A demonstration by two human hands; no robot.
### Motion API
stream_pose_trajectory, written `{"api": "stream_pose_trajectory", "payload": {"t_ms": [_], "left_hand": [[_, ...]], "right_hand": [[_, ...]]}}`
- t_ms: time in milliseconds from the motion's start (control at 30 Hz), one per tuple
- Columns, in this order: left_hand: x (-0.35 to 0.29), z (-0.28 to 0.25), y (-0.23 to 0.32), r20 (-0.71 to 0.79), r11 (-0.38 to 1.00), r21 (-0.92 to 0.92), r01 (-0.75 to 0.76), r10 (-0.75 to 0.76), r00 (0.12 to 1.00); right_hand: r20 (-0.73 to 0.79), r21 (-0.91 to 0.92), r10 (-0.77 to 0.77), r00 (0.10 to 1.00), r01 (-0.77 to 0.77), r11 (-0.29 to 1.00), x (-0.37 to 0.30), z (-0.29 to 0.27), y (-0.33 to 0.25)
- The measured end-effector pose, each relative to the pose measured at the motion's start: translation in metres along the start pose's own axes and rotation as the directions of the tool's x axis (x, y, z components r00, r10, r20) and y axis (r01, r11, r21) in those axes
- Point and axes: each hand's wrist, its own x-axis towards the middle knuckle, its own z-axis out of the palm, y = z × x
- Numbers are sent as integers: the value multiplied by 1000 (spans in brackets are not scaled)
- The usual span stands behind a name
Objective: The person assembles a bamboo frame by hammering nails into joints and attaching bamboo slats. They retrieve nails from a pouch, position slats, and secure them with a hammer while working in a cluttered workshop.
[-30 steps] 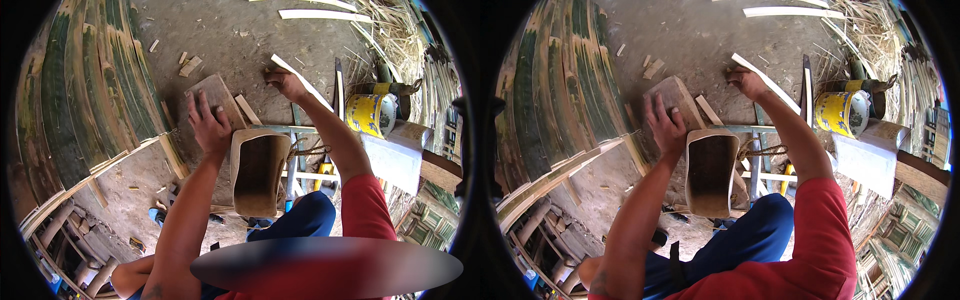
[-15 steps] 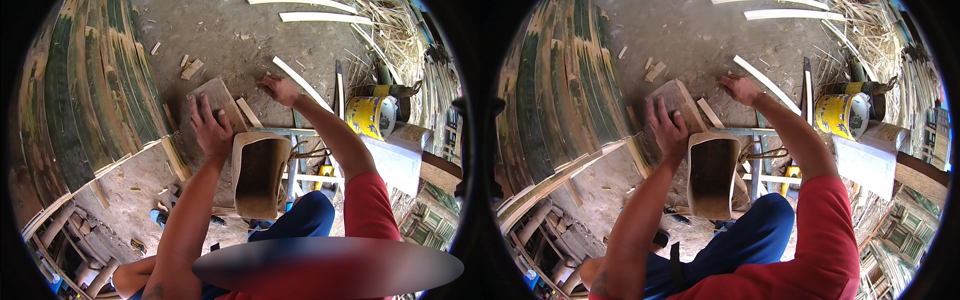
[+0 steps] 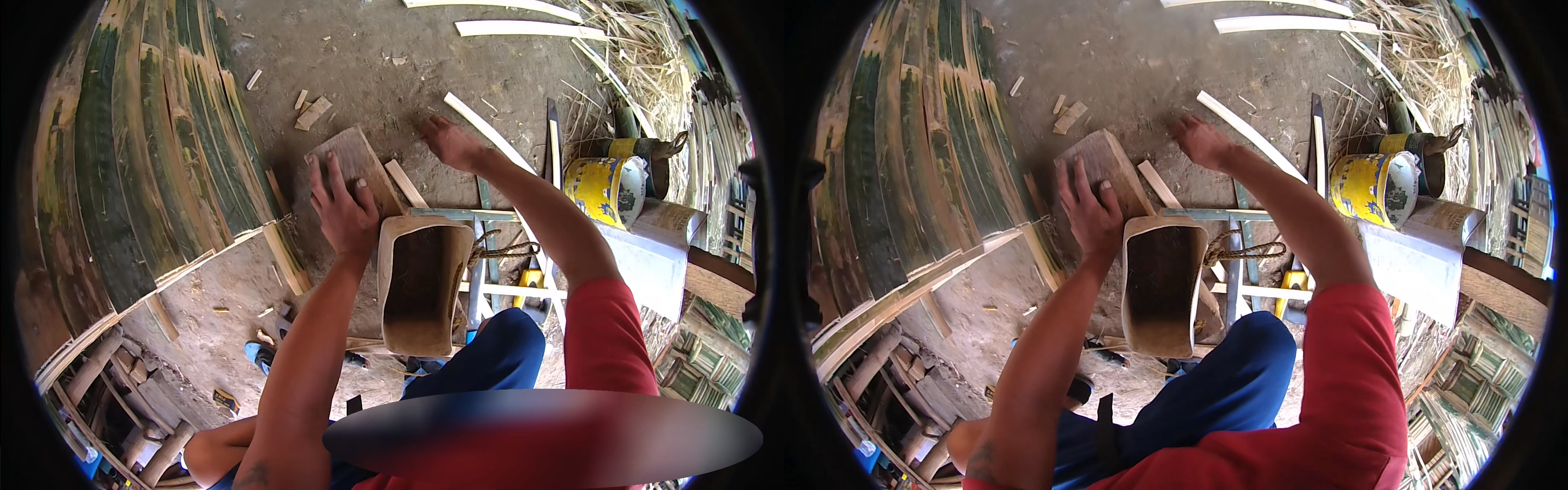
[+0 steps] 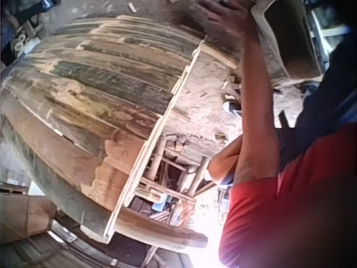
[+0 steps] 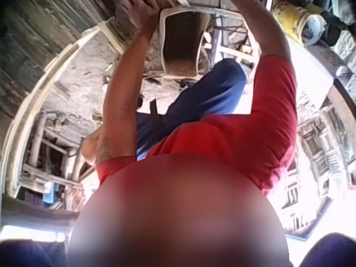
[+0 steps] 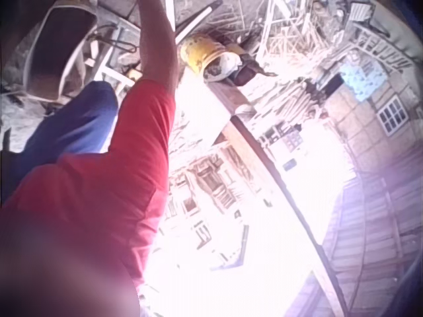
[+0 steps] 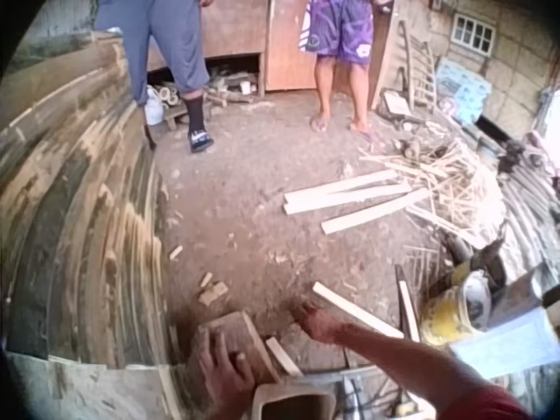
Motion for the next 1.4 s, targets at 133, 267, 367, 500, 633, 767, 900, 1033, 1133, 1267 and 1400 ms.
{"api": "stream_pose_trajectory", "payload": {"t_ms": [133, 267, 367, 500, 633, 767, 900, 1033, 1133, 1267, 1400], "left_hand": [[0, 0, -1, -40, 999, 38, -37, 38, 998], [2, 1, -1, -36, 998, 40, -42, 44, 998], [2, 1, -2, -14, 1000, 13, -17, 17, 1000], [1, -1, 0, 17, 1000, -1, 26, -26, 1000], [2, -4, 3, 40, 999, 9, 50, -50, 998], [3, -6, 6, 67, 996, -8, 85, -85, 994], [4, -5, 2, 30, 999, -15, 32, -32, 999], [4, -3, 0, 20, 1000, 17, 18, -18, 1000], [4, -3, 0, 22, 1000, 22, 18, -18, 1000], [3, -3, 2, 43, 998, 16, 55, -55, 998], [3, -3, 1, 15, 999, 32, 27, -28, 1000]], "right_hand": [[-9, 481, -62, 998, 58, 875, -20, -99, -57], [215, 634, -332, 918, 127, 763, -56, -160, -142], [327, 663, -362, 873, 61, 746, -65, -170, -165], [124, 538, -77, 989, -2, 843, -29, -133, -114], [87, 341, 370, 925, -377, 861, 30, -45, -49], [31, 229, 490, 871, -483, 845, 51, 21, -26], [-88, 202, 499, 862, -475, 856, 53, 37, -27], [-144, 169, 425, 894, -401, 901, 57, 35, -30], [-102, 33, 360, 927, -358, 933, 62, 39, -31], [9, -150, 332, 943, -327, 933, 67, 46, -27], [40, -124, 316, 948, -309, 943, 75, 39, -21]]}}
